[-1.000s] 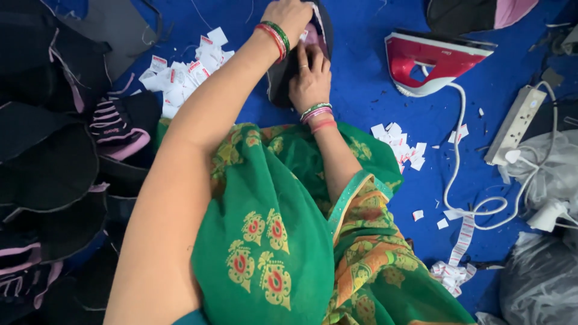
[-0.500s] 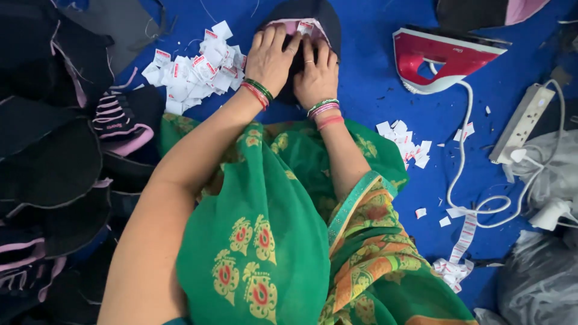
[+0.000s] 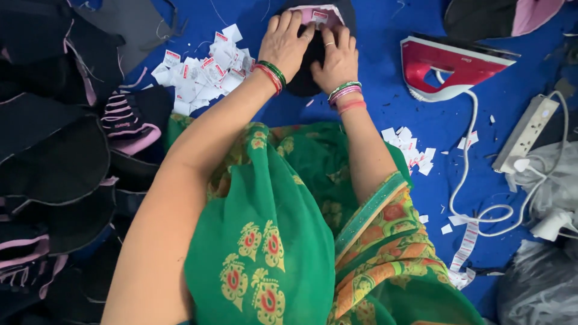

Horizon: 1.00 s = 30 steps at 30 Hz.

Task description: Ironing labels or reinforcements onto shoe upper components on a floor-based workshop area.

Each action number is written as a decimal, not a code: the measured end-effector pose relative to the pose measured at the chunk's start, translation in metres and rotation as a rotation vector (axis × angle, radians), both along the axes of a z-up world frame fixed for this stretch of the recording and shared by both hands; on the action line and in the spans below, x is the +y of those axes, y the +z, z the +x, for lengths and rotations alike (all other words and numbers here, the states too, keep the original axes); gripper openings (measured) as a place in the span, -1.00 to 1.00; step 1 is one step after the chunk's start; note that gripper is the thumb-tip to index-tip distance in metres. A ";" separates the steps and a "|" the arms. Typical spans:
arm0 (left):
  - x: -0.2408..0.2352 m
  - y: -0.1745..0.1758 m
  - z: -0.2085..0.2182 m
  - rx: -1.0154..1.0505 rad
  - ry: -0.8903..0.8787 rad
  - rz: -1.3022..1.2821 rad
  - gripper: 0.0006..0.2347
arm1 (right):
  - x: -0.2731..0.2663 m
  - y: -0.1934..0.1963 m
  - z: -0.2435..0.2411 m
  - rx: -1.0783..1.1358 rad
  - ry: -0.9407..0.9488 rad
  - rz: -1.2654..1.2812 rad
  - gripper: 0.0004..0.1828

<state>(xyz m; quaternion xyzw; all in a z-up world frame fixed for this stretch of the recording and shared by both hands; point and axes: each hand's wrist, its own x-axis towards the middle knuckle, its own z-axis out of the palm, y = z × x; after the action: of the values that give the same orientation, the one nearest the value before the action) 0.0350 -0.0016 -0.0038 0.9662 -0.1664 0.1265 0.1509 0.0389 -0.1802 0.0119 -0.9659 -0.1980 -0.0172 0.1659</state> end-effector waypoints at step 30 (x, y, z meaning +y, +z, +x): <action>-0.003 -0.009 -0.001 -0.041 0.007 0.101 -0.65 | -0.001 -0.005 0.005 0.046 -0.033 -0.027 0.03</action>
<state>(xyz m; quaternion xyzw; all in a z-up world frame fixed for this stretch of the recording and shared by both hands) 0.0340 -0.0044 -0.0132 0.9703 -0.1722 0.1385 0.0981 0.0443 -0.1809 0.0072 -0.9713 -0.1786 0.0052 0.1571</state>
